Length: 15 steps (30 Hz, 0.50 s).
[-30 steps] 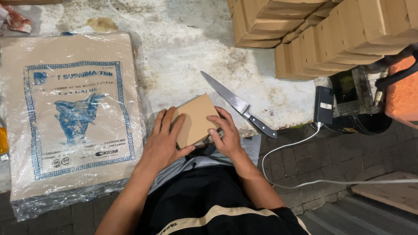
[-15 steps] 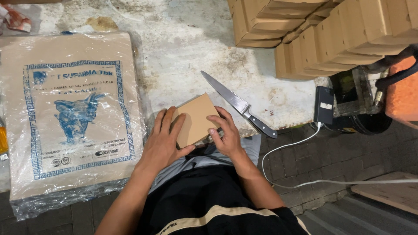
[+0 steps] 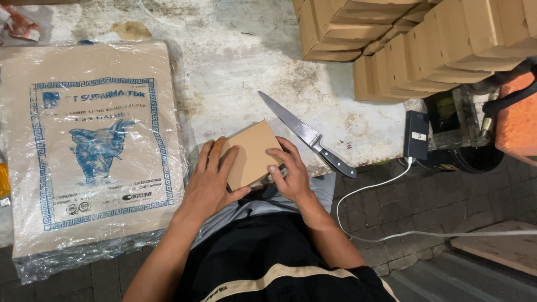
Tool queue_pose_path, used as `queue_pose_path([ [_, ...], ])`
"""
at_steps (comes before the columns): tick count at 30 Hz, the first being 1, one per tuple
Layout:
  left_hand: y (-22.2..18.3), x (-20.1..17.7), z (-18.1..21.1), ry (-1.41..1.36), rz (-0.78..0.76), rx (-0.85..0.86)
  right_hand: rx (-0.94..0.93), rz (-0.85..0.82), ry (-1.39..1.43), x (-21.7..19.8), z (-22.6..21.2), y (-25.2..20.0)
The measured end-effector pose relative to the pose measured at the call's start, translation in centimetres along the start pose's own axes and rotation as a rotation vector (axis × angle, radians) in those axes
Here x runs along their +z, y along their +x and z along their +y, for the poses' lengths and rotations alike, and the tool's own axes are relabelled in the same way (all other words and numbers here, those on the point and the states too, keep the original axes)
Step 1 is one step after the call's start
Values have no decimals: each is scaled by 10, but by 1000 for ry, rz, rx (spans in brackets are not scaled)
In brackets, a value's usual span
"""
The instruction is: Lining small cardboard boxes with folded paper inserts
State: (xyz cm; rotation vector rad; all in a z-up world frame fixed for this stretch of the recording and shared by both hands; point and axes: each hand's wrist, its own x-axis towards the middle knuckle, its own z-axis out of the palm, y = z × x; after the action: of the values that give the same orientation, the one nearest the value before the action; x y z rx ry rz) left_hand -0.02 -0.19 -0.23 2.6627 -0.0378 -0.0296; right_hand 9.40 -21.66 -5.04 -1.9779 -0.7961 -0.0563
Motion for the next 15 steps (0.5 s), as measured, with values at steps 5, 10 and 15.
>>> queue_pose_path([
  [5,0,-1,1,-7,8,5,-3,-3,3,0,2,-1],
  [10,-1,1,0,2,6,-6,-10,7,9,2,6,-1],
  [15,-3,2,13,2,18,-80,-73,-44,0,-3,11,-3],
])
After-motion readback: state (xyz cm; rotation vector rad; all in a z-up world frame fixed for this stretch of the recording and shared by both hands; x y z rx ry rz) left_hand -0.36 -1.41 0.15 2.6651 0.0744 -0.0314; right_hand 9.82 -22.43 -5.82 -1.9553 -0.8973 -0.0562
